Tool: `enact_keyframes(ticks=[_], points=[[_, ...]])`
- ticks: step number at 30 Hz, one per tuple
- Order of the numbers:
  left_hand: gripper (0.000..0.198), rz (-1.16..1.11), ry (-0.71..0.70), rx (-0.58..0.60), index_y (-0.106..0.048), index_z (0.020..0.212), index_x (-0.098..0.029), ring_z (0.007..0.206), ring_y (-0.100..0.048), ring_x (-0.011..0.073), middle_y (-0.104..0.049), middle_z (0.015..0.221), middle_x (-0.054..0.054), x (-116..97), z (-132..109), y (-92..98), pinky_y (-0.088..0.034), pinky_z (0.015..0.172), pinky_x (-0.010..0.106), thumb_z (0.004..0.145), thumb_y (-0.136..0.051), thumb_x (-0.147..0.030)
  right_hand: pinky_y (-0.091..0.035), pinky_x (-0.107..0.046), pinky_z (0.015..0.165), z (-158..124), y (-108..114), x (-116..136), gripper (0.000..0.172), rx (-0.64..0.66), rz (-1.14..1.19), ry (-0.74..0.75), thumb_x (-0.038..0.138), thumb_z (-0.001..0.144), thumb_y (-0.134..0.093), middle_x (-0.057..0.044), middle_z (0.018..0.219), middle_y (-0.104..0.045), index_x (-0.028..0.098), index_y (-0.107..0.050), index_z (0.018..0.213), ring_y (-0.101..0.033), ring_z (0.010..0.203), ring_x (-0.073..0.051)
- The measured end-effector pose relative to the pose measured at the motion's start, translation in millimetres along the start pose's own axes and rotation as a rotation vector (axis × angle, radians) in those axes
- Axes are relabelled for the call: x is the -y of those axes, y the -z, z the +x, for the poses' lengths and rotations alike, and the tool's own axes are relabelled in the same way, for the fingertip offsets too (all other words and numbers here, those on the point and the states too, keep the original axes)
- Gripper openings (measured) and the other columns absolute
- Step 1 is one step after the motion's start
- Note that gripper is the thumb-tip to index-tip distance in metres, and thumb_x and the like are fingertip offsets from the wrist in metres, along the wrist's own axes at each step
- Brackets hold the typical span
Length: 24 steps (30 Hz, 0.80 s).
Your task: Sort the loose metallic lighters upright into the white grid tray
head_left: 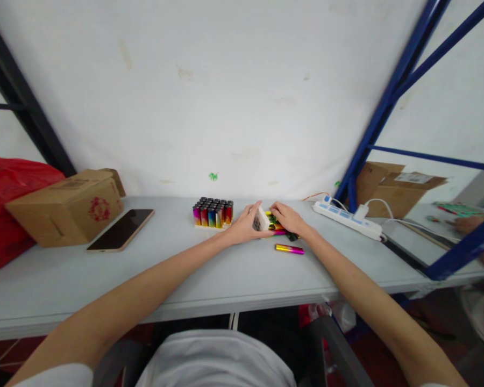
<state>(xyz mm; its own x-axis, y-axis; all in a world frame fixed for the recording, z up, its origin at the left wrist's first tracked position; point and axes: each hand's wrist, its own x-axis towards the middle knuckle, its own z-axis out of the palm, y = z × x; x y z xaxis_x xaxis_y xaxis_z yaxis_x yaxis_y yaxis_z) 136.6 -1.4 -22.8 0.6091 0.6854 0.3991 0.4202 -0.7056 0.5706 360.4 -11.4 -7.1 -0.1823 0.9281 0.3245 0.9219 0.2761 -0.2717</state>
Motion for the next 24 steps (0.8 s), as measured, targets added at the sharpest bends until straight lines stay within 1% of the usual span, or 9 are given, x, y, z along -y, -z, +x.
enact_keyframes(ticks=[2, 4, 9, 13, 17, 20, 22, 24], points=[[0.117, 0.007, 0.005, 0.007, -0.017, 0.163, -0.026, 0.149, -0.037, 0.0342, -0.034, 0.161, 0.016, 0, 0, 0.7, -0.030, 0.123, 0.044, 0.073, -0.073, -0.075, -0.043, -0.030, 0.087, 2, 1, -7, 0.031, 0.026, 0.015, -0.032, 0.033, 0.106, -0.035, -0.008, 0.114, -0.072, 0.020, -0.062, 0.112, -0.064, 0.102, -0.021], [0.117, 0.010, 0.010, 0.018, -0.016, 0.163, -0.026, 0.149, -0.036, 0.0342, -0.032, 0.162, 0.016, -1, 0, 1.1, -0.030, 0.123, 0.044, 0.073, -0.072, -0.077, -0.043, -0.029, 0.085, 4, 2, -13, 0.031, 0.035, 0.001, -0.028, 0.034, 0.106, -0.036, -0.009, 0.112, -0.073, 0.019, -0.063, 0.110, -0.065, 0.099, -0.021], [0.116, 0.011, 0.007, 0.016, -0.017, 0.163, -0.026, 0.149, -0.037, 0.0338, -0.032, 0.162, 0.015, -1, -1, 1.3, -0.030, 0.123, 0.043, 0.074, -0.070, -0.077, -0.042, -0.027, 0.081, 5, 7, -18, 0.032, -0.005, -0.071, -0.025, 0.035, 0.107, -0.040, -0.010, 0.100, -0.075, 0.016, -0.065, 0.103, -0.065, 0.089, -0.020], [0.115, 0.011, -0.009, 0.012, -0.017, 0.162, -0.024, 0.149, -0.037, 0.0332, -0.033, 0.161, 0.016, -1, 0, 1.0, -0.029, 0.124, 0.042, 0.075, -0.071, -0.076, -0.042, -0.028, 0.088, 2, 11, -9, 0.040, 0.014, -0.049, 0.007, 0.042, 0.109, -0.034, -0.010, 0.110, -0.074, 0.018, -0.064, 0.117, -0.066, 0.099, -0.020], [0.115, 0.009, -0.015, 0.008, -0.019, 0.162, -0.022, 0.149, -0.036, 0.0336, -0.033, 0.160, 0.018, 0, 2, 0.0, -0.029, 0.124, 0.043, 0.073, -0.075, -0.070, -0.042, -0.031, 0.098, 1, 8, 6, 0.046, 0.061, -0.050, 0.040, 0.049, 0.109, -0.032, -0.011, 0.122, -0.070, 0.021, -0.060, 0.132, -0.064, 0.112, -0.021], [0.115, 0.005, -0.022, -0.003, -0.020, 0.161, -0.020, 0.148, -0.038, 0.0339, -0.035, 0.159, 0.019, 1, 3, -1.4, -0.030, 0.123, 0.044, 0.072, -0.078, -0.066, -0.040, -0.032, 0.103, 0, 4, 16, 0.042, 0.119, -0.066, 0.129, 0.040, 0.109, -0.034, -0.013, 0.128, -0.067, 0.019, -0.059, 0.137, -0.062, 0.118, -0.021], [0.115, 0.006, -0.031, -0.008, -0.020, 0.161, -0.020, 0.148, -0.039, 0.0337, -0.036, 0.158, 0.019, 1, 3, -2.3, -0.030, 0.123, 0.044, 0.072, -0.079, -0.064, -0.039, -0.032, 0.105, -1, 1, 20, 0.038, 0.145, -0.103, 0.198, 0.030, 0.109, -0.035, -0.014, 0.127, -0.066, 0.016, -0.062, 0.132, -0.061, 0.118, -0.022], [0.114, 0.011, -0.037, -0.016, -0.021, 0.161, -0.021, 0.147, -0.040, 0.0333, -0.037, 0.158, 0.019, 1, 3, -2.7, -0.030, 0.123, 0.044, 0.073, -0.080, -0.063, -0.040, -0.032, 0.102, -1, -3, 22, 0.036, 0.129, -0.154, 0.225, 0.026, 0.108, -0.036, -0.014, 0.123, -0.067, 0.014, -0.065, 0.126, -0.061, 0.114, -0.022]])
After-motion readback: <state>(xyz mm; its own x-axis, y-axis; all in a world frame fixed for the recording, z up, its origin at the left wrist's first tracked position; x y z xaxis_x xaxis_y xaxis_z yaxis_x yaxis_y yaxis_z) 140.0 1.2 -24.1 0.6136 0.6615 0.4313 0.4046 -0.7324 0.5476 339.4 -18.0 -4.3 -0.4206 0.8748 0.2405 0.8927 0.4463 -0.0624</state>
